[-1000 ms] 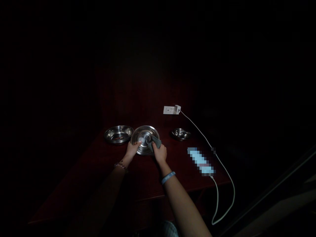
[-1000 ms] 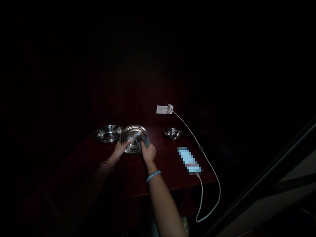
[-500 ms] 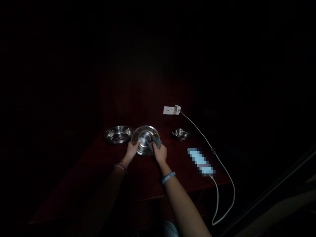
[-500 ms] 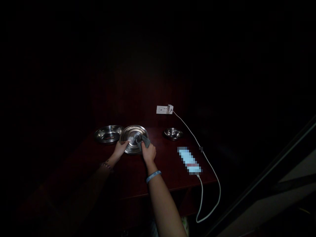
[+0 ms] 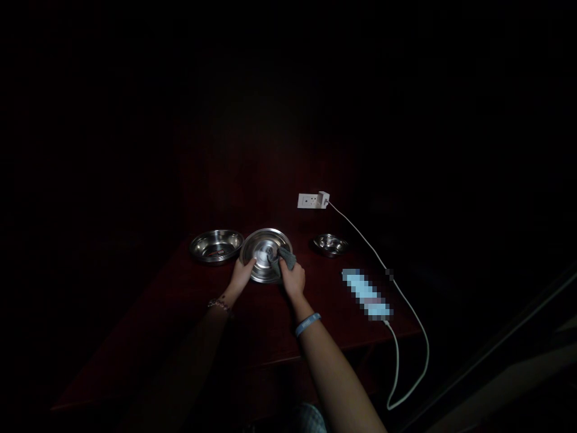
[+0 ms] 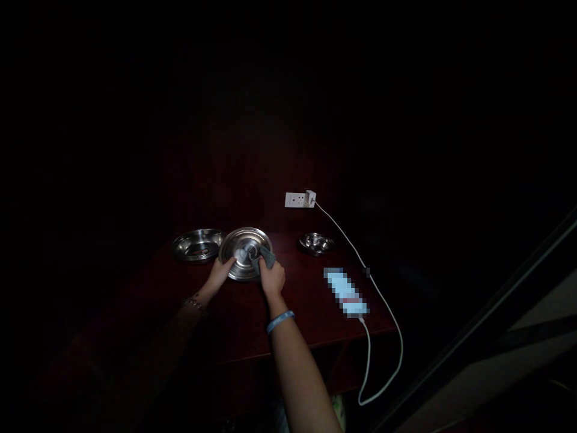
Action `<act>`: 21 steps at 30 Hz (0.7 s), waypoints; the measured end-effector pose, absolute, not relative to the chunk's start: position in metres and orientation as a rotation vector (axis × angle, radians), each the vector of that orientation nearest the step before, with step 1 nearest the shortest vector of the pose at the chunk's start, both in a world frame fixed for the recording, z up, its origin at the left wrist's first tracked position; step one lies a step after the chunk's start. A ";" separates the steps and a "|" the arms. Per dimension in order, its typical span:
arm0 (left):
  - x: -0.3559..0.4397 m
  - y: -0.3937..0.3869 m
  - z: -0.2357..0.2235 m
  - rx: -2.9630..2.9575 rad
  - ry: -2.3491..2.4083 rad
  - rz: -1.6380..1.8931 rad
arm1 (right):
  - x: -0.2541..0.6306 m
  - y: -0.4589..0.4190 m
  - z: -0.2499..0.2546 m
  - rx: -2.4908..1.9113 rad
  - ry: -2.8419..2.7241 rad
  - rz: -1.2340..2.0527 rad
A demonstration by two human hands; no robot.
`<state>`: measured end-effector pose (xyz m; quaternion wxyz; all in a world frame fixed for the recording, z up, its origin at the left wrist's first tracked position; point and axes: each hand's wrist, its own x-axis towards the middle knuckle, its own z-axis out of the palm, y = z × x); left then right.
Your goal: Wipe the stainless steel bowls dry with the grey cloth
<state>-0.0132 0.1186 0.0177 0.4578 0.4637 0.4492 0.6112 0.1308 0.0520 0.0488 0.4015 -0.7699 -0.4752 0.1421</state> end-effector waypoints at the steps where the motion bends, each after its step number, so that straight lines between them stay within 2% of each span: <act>1: -0.013 0.118 0.019 1.153 1.098 1.497 | 0.131 0.052 0.048 -1.941 -1.193 0.363; 8: -0.010 0.109 0.026 1.188 0.974 1.566 | 0.131 0.051 0.050 -1.917 -1.150 0.397; 21: -0.005 0.110 0.015 1.281 0.880 1.419 | 0.138 0.055 0.047 -1.879 -1.023 0.419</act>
